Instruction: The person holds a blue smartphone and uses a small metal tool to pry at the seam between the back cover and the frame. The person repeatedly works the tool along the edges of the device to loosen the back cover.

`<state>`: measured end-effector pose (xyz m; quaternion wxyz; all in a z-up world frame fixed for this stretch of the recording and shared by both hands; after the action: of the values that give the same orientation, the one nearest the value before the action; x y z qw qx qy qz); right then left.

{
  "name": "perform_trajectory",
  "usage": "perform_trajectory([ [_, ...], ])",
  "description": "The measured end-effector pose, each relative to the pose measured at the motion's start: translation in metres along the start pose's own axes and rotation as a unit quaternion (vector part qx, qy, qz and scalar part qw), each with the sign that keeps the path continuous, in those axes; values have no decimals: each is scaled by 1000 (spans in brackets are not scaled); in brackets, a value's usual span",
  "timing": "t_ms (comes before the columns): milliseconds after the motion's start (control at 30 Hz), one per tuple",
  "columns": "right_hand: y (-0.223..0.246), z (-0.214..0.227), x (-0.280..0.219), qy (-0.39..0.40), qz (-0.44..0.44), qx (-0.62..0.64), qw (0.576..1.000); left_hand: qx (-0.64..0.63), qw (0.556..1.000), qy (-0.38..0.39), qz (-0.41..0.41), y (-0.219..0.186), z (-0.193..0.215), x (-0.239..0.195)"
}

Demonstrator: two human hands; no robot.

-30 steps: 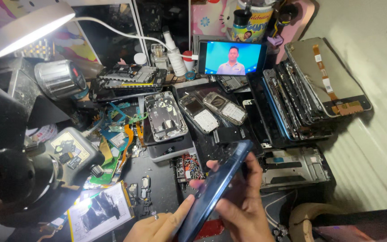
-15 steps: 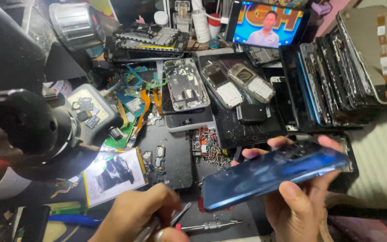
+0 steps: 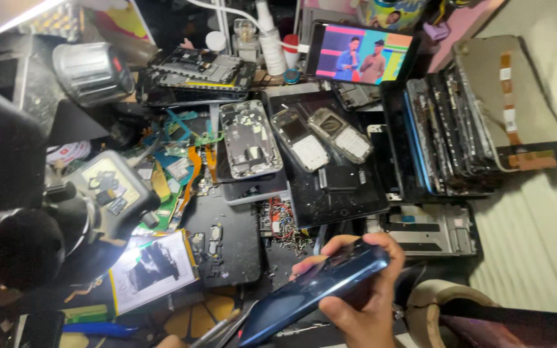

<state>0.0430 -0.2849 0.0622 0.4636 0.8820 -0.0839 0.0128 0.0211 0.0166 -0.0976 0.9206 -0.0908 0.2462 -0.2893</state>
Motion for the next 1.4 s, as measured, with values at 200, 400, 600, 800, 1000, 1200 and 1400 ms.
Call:
perform_trajectory([
  [200, 2, -4, 3, -9, -32, -7, 999, -56, 994, -64, -72, -4, -42, 22],
  [400, 14, -9, 10, 21, -56, -24, 998, -105, 980, -96, -141, 1, -74, 30],
  [600, 35, -13, 22, 7, -138, -48, 989, -82, 966, -182, -165, -4, -67, 48],
  [800, 51, -19, 31, 43, -153, -59, 986, -99, 974, -137, -152, -10, -74, 46],
  [1000, 54, -23, 34, 47, -147, -81, 985, -100, 976, -119, -152, -16, -69, 47],
  [1200, 53, -33, 31, 59, -158, -75, 983, -114, 975, -116, -154, -24, -72, 47],
  [1400, 48, -36, 31, 51, -178, -58, 981, -121, 974, -106, -160, -32, -76, 49],
])
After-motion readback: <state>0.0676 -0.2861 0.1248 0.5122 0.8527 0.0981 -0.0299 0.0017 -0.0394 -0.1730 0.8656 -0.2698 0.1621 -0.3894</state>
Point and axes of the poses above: each hand's wrist, its own x-axis towards the middle knuckle, its own z-axis out of the back of the hand, y = z × x, the point moved 6 cm from there along x, towards the middle knuckle, and after that the axes turned 5 degrees about -z, right-handed, at the moved point
